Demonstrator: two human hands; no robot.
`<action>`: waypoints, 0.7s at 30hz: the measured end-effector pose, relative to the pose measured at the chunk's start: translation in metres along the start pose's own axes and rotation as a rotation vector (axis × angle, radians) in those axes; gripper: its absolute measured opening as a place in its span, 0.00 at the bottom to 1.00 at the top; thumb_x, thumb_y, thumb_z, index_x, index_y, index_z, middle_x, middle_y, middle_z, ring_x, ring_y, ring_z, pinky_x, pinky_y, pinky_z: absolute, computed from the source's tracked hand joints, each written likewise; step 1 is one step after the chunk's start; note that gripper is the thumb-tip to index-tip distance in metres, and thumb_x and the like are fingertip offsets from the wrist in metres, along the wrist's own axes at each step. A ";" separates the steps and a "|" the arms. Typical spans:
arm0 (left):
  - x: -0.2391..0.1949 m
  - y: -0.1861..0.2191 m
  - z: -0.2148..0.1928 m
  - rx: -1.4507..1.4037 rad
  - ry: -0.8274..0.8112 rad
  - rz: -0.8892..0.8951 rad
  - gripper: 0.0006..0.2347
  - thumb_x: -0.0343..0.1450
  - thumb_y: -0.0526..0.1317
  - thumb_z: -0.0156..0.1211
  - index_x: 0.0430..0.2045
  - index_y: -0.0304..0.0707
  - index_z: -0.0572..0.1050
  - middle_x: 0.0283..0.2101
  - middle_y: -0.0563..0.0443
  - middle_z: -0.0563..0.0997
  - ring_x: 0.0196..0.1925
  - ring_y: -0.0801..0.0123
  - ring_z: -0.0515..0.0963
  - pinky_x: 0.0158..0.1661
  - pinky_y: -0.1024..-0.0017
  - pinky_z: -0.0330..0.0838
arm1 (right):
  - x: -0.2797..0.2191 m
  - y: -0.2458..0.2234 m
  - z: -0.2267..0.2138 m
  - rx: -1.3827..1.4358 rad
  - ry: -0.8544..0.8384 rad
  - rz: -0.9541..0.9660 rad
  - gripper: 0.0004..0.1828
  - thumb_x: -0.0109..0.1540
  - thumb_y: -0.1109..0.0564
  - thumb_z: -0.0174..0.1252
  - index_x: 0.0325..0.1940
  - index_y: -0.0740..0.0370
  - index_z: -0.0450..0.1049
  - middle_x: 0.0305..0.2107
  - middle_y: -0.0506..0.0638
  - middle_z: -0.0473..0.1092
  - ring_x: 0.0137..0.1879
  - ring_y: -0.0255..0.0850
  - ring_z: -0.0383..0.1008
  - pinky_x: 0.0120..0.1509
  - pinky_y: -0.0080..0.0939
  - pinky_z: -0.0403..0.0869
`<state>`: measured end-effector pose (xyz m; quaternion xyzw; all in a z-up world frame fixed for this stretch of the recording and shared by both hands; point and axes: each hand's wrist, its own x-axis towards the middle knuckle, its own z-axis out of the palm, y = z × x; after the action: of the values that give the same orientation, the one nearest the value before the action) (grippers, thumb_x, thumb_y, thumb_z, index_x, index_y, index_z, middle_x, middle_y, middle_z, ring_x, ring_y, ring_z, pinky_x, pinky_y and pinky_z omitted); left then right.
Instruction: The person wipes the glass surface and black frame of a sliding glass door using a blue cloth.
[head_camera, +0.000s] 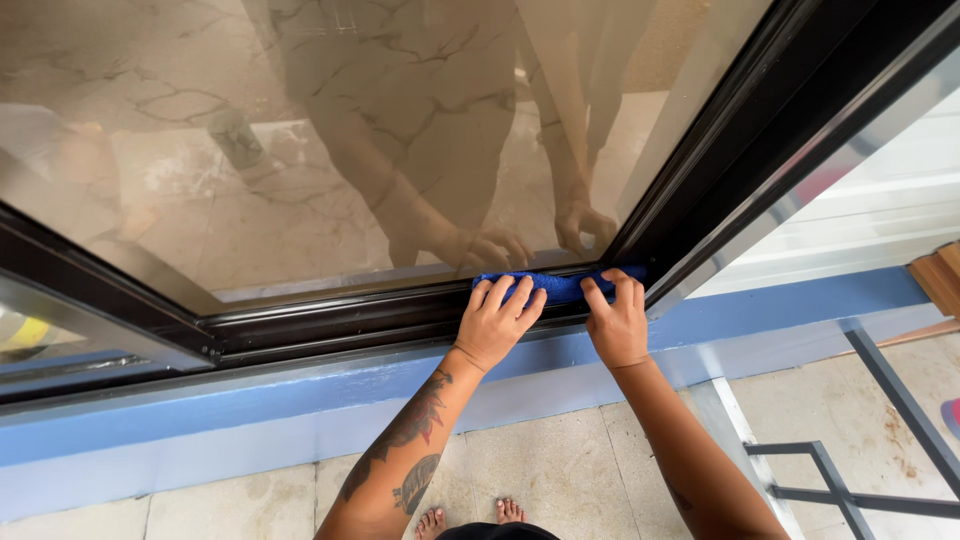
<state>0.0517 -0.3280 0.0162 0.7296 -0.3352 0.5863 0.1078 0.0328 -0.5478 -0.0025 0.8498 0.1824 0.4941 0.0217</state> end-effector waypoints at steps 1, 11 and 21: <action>-0.001 0.000 0.000 0.009 -0.007 -0.002 0.06 0.74 0.34 0.50 0.37 0.46 0.75 0.42 0.45 0.76 0.43 0.55 0.76 0.42 0.62 0.70 | 0.000 0.000 0.000 -0.002 -0.002 0.003 0.14 0.60 0.67 0.49 0.46 0.53 0.71 0.41 0.56 0.62 0.41 0.51 0.67 0.47 0.49 0.70; -0.009 -0.018 -0.024 0.082 -0.064 -0.017 0.07 0.74 0.33 0.48 0.37 0.48 0.75 0.42 0.48 0.76 0.43 0.58 0.75 0.43 0.64 0.70 | 0.014 -0.022 -0.007 0.086 0.006 0.008 0.10 0.64 0.56 0.53 0.48 0.48 0.73 0.44 0.52 0.64 0.43 0.50 0.67 0.45 0.46 0.67; -0.038 -0.072 -0.082 0.157 -0.102 -0.011 0.09 0.77 0.36 0.44 0.39 0.51 0.75 0.43 0.48 0.78 0.44 0.59 0.77 0.44 0.63 0.72 | 0.044 -0.090 0.001 0.199 0.097 -0.042 0.11 0.62 0.51 0.57 0.49 0.45 0.76 0.41 0.49 0.69 0.40 0.47 0.69 0.43 0.43 0.68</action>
<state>0.0284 -0.2150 0.0216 0.7667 -0.2891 0.5721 0.0362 0.0272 -0.4494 0.0145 0.8187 0.2491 0.5137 -0.0614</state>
